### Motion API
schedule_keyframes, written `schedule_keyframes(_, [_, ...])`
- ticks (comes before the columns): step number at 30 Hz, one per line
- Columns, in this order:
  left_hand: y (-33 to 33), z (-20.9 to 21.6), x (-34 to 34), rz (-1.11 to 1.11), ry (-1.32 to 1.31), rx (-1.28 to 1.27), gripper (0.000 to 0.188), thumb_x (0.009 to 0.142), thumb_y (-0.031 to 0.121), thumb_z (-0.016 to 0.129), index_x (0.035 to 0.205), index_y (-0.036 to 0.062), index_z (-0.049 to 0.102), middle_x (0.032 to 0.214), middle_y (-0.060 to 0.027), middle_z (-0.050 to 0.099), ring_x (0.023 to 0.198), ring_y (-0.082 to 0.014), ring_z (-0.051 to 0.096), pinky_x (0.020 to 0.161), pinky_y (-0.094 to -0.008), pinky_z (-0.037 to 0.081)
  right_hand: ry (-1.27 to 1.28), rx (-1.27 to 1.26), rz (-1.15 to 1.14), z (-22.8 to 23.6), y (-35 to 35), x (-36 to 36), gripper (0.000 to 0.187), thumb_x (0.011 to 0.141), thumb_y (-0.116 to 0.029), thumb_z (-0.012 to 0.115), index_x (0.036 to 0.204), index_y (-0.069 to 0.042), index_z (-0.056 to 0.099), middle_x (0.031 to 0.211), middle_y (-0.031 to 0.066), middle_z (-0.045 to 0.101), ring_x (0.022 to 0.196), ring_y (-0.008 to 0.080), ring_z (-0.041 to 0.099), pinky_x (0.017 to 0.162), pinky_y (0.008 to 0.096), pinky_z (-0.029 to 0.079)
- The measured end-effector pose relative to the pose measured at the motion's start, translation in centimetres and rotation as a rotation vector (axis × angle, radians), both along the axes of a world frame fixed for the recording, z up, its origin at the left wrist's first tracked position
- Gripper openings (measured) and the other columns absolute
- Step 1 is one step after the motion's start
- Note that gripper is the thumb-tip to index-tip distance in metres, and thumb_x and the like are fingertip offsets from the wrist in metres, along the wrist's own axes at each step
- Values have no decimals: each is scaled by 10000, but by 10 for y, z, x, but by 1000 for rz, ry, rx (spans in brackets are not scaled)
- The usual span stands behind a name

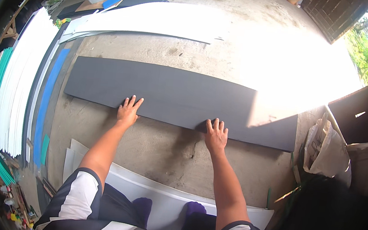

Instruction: The person handles large black and white sheets of material in a workshop, picking them up, moving them, and stacking them. They also handle a long wooden plank, placing it on a green sheet and later on a black sheet.

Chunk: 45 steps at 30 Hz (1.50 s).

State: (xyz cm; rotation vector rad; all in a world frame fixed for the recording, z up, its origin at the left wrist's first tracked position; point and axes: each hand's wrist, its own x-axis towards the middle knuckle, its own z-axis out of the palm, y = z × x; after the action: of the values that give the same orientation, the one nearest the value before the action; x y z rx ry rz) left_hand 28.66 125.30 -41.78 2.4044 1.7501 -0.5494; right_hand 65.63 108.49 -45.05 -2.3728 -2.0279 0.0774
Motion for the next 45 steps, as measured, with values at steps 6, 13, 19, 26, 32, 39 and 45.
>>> schedule_keyframes(6, [-5,21,1,148,-63,-202,974,825,462,824,1614,356,262,1707,-109,168,1526,-376,280,1209,-593,287,162,58,259,29,26,-74,784,769,-290,823,1465,-154,488,1512,215,438,1397,362,429,1139,478,351])
schedule_keyframes(13, [-48,69,-37,410,-316,-255,667,890,544,711,1443,204,558,1535,-111,502,1381,-257,524,1115,-492,413,354,-103,548,74,58,-222,816,828,-220,749,1546,-169,365,1558,224,383,1416,380,416,1151,483,374])
schedule_keyframes(19, [-148,120,-141,619,-296,-136,536,893,490,696,1316,165,646,1273,-116,677,1226,-296,634,1009,-474,490,419,-153,849,100,33,-344,841,807,-137,714,1555,-180,331,1558,223,363,1411,388,427,1122,496,419])
schedule_keyframes(26, [-389,150,-246,1098,-102,-198,546,921,534,653,1305,147,644,1250,-140,672,1214,-332,624,1002,-509,459,472,-385,1321,107,-112,-476,818,816,-175,766,1525,-163,359,1540,225,359,1407,395,422,1099,496,453])
schedule_keyframes(32, [-635,176,-268,1555,-60,-332,529,932,519,657,1271,113,639,1219,-125,697,1207,-332,640,989,-507,497,306,-581,1627,118,-243,-530,736,881,-283,774,1505,-176,399,1547,149,375,1426,334,410,1099,474,473])
schedule_keyframes(39, [-828,100,-216,2076,-206,-386,890,792,621,789,1405,51,486,1407,-186,568,1304,-359,572,1032,-534,505,260,-1059,1633,72,-366,-530,821,823,-355,799,1496,-87,413,1497,196,437,1395,358,455,1136,473,440])
schedule_keyframes(45, [-837,17,-199,2122,-279,-102,985,811,600,765,1504,17,378,1522,-211,450,1467,-391,367,1187,-566,324,554,-1343,1313,-21,-451,-557,995,763,-423,845,1514,39,384,1548,283,411,1440,383,428,1182,425,369])
